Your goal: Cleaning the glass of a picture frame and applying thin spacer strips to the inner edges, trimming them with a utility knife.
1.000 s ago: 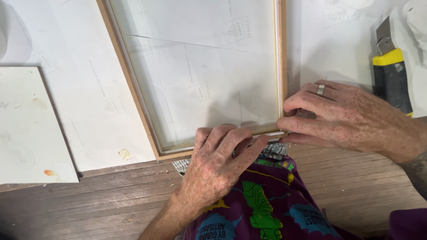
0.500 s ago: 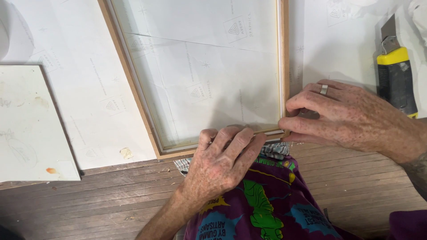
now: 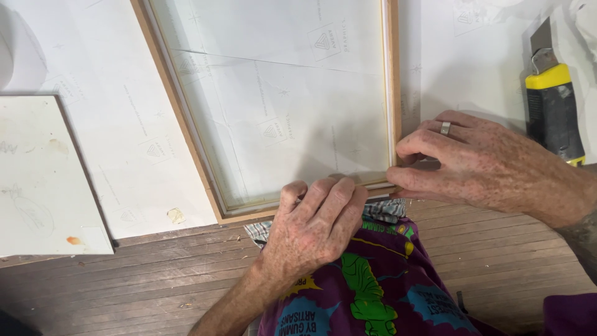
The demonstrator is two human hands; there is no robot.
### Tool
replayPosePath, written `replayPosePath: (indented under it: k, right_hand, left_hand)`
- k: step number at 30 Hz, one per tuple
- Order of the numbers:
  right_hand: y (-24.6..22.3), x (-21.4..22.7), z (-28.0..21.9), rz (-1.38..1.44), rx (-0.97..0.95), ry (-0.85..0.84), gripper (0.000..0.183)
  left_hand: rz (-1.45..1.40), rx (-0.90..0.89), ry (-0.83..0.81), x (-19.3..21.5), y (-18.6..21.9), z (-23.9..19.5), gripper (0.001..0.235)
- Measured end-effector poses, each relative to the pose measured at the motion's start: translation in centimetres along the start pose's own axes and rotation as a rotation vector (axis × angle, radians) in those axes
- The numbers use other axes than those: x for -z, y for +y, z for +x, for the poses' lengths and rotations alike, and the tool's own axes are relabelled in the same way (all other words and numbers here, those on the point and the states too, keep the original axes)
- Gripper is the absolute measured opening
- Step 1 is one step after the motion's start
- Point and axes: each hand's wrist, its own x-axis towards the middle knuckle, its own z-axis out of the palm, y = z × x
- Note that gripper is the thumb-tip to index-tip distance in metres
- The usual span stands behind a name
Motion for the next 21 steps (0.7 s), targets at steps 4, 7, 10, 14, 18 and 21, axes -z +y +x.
replayPosePath:
  k: [4,7,10,14,18,21]
  right_hand:
    - [0.0,0.1,0.0,0.041,-0.013,0.014,0.019]
    - [0.0,0.1,0.3,0.049,-0.009,0.044,0.013]
    - [0.1,0.3,0.2,0.051,0.0,0.036,0.012]
    - [0.2,-0.1,-0.1,0.036,0.007,0.054,0.016]
    - [0.4,-0.1,-0.3,0.02,0.009,0.06,0.027]
    - [0.4,-0.2,-0.3,0.025,0.006,0.079,0.025]
  left_hand:
    - [-0.001,-0.046,0.013,-1.6,0.5,-0.4,0.018]
    - [-0.067,-0.027,0.041,-0.8,0.9,1.1,0.017]
    - [-0.073,-0.026,0.043,-1.2,1.1,1.0,0.016]
    - [-0.029,-0.033,0.021,-1.3,1.3,1.1,0.02]
    - [0.028,-0.014,-0.007,-1.5,1.7,1.3,0.023]
    - [0.023,-0.003,0.012,-1.6,1.7,1.1,0.02]
